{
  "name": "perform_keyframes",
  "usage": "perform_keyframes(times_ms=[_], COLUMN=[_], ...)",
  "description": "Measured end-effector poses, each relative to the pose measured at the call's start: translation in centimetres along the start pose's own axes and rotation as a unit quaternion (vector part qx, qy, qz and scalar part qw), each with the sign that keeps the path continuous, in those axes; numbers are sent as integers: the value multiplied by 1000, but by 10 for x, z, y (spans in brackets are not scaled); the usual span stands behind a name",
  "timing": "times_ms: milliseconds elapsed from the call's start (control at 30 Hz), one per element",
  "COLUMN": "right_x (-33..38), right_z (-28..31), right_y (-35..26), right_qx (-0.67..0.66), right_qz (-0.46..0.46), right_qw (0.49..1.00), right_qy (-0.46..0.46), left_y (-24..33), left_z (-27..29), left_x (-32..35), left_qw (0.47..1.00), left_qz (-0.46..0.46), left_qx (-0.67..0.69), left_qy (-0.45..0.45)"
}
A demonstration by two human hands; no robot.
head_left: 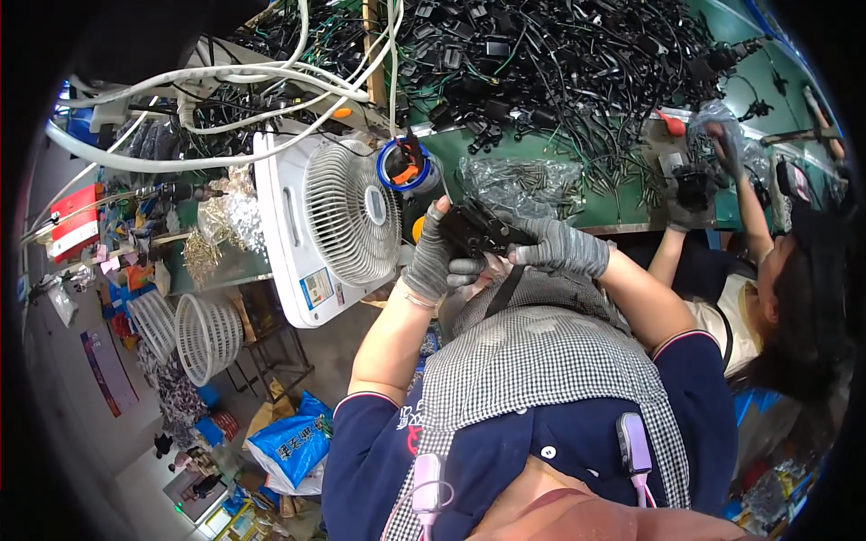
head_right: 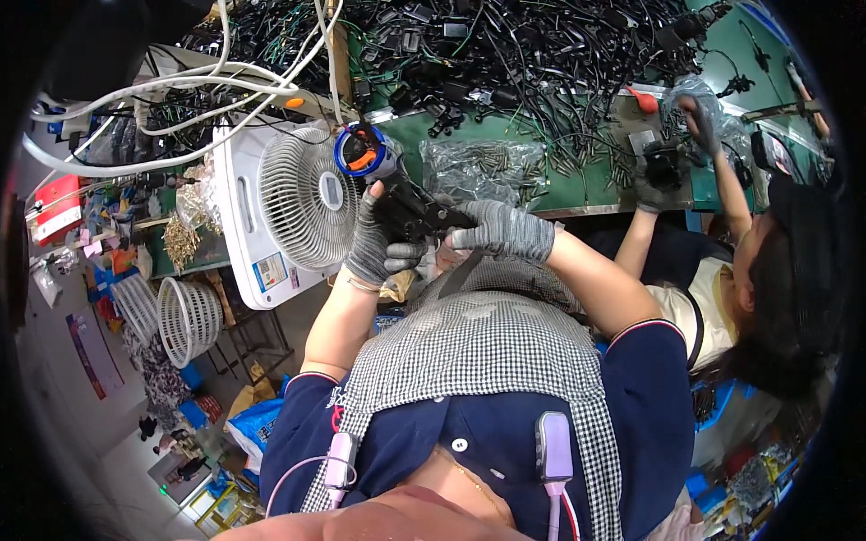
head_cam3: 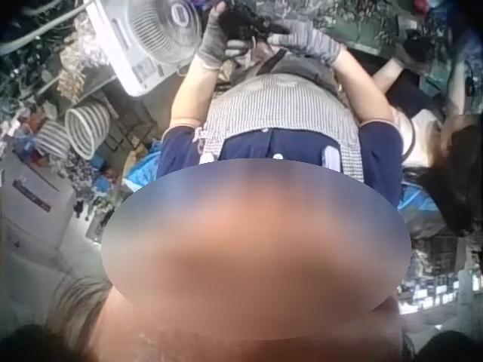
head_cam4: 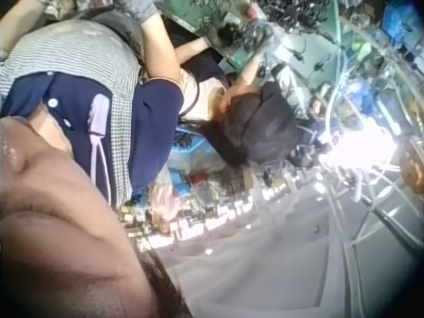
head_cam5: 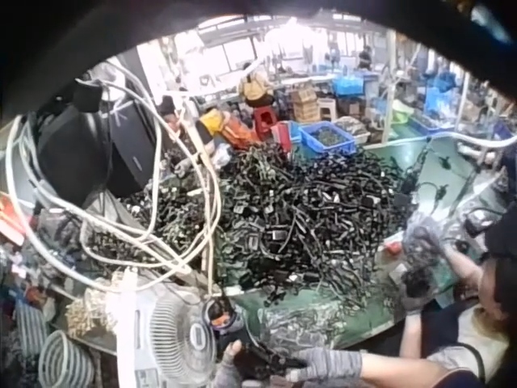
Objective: Assembling, bundling, and taping electrical wiring harnesses at an industrial workbench.
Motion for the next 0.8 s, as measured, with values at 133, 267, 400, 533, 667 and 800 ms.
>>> perform_keyframes(times_ms=[133,267,400,533,667,800], right_x=[-6,-5,-8,-39,-58,-76], right_z=[9,22,58,183,339,378], right_y=[13,17,16,33,55,62], right_qx=[40,101,309,284,420,498], right_qz=[37,42,26,21,-104,-125], right_qw=[998,992,927,761,604,562], right_qy=[29,68,209,582,669,648], left_y=[2,5,21,47,92,122], left_z=[-4,3,-2,61,93,121], left_x=[-8,-23,-50,-152,-256,-311], left_qw=[999,997,993,945,759,672], left_qz=[33,57,51,-234,-291,-283], left_qx=[15,30,53,-46,-433,-526], left_qy=[-15,-32,-95,224,390,438])
Point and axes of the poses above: each hand's wrist, its own x-axis away from the middle knuckle, its own z-axis out of the back of the hand, y = z × x, the point moved 3 cm from there along -x, towards the middle knuckle, and after that the axes turned 14 degrees about y, right-handed, at the moved point
